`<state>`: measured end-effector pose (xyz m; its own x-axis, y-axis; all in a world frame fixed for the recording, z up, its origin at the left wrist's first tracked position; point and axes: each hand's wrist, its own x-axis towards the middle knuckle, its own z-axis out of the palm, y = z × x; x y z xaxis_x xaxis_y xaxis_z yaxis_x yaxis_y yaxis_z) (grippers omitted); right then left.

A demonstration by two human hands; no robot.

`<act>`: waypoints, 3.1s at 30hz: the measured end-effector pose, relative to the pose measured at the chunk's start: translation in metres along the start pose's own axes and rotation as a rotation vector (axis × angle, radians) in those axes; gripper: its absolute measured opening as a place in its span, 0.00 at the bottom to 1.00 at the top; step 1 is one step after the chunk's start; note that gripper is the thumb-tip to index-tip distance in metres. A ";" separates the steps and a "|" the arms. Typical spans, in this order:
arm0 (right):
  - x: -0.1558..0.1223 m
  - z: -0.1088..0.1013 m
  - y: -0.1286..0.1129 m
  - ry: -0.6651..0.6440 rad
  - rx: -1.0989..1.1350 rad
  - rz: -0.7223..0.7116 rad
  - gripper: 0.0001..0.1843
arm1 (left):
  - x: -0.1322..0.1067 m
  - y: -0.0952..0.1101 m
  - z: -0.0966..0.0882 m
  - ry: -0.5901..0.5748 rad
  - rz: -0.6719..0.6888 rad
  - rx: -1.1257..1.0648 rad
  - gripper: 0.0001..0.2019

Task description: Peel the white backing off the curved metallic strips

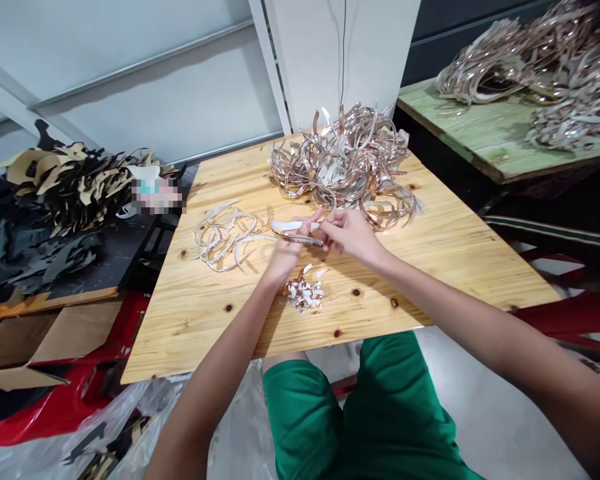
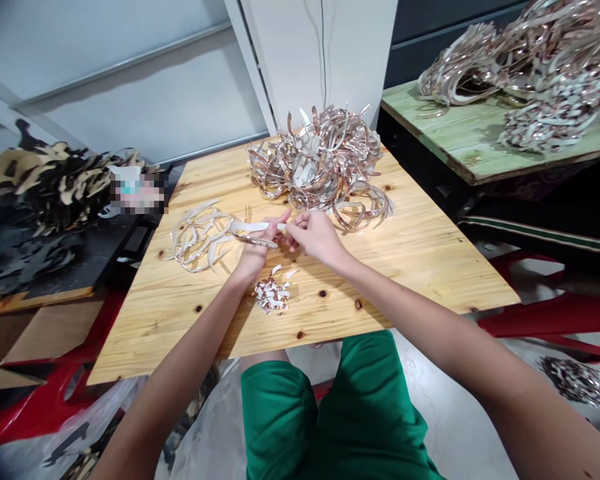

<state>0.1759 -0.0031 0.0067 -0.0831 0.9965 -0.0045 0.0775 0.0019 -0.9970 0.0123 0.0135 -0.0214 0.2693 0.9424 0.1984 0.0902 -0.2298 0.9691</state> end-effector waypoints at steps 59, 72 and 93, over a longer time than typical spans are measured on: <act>-0.012 -0.001 -0.005 -0.289 0.072 -0.369 0.06 | -0.015 0.024 -0.004 -0.074 0.318 0.311 0.23; -0.016 0.002 -0.015 -0.261 0.303 -0.301 0.07 | -0.019 0.029 0.002 -0.007 0.413 0.299 0.22; -0.005 -0.002 -0.017 -0.181 0.838 -0.012 0.06 | -0.021 0.031 0.012 0.056 0.271 0.018 0.21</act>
<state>0.1771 -0.0082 0.0238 -0.2416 0.9681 0.0656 -0.6785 -0.1203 -0.7247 0.0207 -0.0164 0.0024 0.2329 0.8575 0.4587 0.0389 -0.4795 0.8767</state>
